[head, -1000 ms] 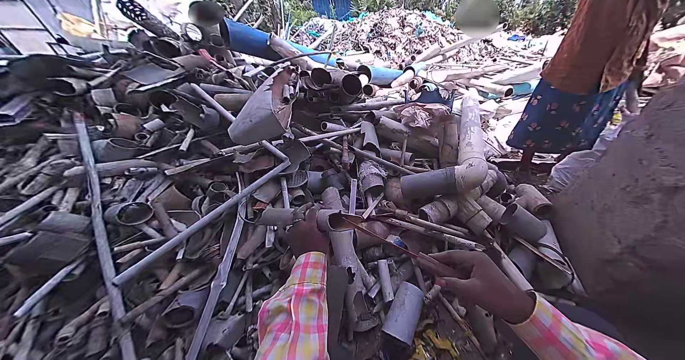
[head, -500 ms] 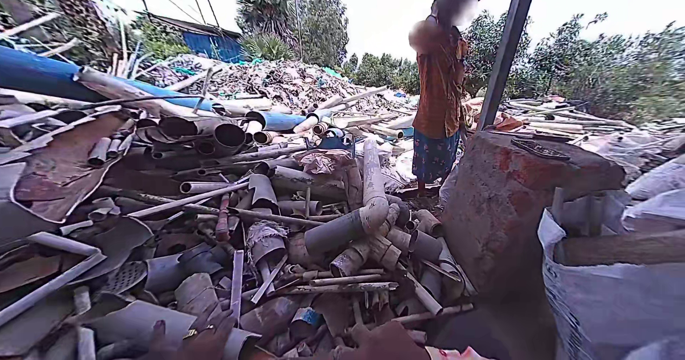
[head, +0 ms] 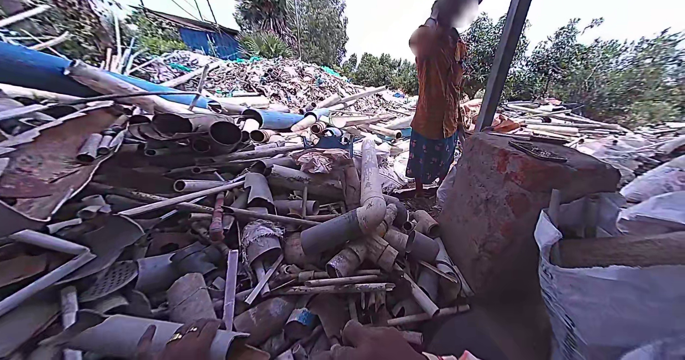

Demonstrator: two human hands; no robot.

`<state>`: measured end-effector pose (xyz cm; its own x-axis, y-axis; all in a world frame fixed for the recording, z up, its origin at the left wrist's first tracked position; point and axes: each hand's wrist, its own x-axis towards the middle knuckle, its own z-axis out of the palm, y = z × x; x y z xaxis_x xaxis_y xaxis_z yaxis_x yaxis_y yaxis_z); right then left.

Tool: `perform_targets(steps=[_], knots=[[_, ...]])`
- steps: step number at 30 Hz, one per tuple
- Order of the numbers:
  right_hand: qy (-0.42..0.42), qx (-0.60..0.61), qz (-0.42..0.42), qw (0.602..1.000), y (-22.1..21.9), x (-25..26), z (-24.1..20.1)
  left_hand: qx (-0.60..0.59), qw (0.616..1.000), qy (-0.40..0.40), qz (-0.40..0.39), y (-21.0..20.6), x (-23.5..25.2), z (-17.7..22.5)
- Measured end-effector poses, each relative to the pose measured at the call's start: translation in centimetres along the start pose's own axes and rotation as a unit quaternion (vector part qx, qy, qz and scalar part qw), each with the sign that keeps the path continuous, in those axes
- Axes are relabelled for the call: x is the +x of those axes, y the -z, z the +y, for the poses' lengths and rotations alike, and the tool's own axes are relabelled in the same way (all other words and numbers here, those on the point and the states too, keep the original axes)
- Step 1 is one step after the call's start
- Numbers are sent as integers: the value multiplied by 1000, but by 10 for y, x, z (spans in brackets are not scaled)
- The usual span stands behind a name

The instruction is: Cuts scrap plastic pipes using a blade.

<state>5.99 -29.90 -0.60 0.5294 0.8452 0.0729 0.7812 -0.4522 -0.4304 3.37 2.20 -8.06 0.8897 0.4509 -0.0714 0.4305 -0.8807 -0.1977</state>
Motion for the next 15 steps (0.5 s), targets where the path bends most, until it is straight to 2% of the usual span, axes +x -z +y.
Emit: perform_targets(steps=[1, 2, 5, 7, 10, 13, 15], knots=[[11, -3, 21, 1000, -10, 5, 4, -17, 999, -12, 51, -12, 3, 0], [24, -15, 46, 999, -21, 10, 9, -27, 997, -23, 63, -9, -1, 7], [59, -81, 98, 990, -47, 26, 17, -56, 994, -93, 15, 25, -22, 44], [81, -152, 103, 980, -50, 27, 15, -58, 987, -145, 47, 13, -21, 53], [95, -218, 97, 967, -38, 17, 0, -102, 968, -160, 165, -23, -4, 36], [107, -231, 54, 965, -18, 4, -8, -53, 977, -127, 160, -42, 7, 14], [116, -235, 53, 964, -14, 3, -5, -22, 981, -128, 142, -40, 6, 11]])
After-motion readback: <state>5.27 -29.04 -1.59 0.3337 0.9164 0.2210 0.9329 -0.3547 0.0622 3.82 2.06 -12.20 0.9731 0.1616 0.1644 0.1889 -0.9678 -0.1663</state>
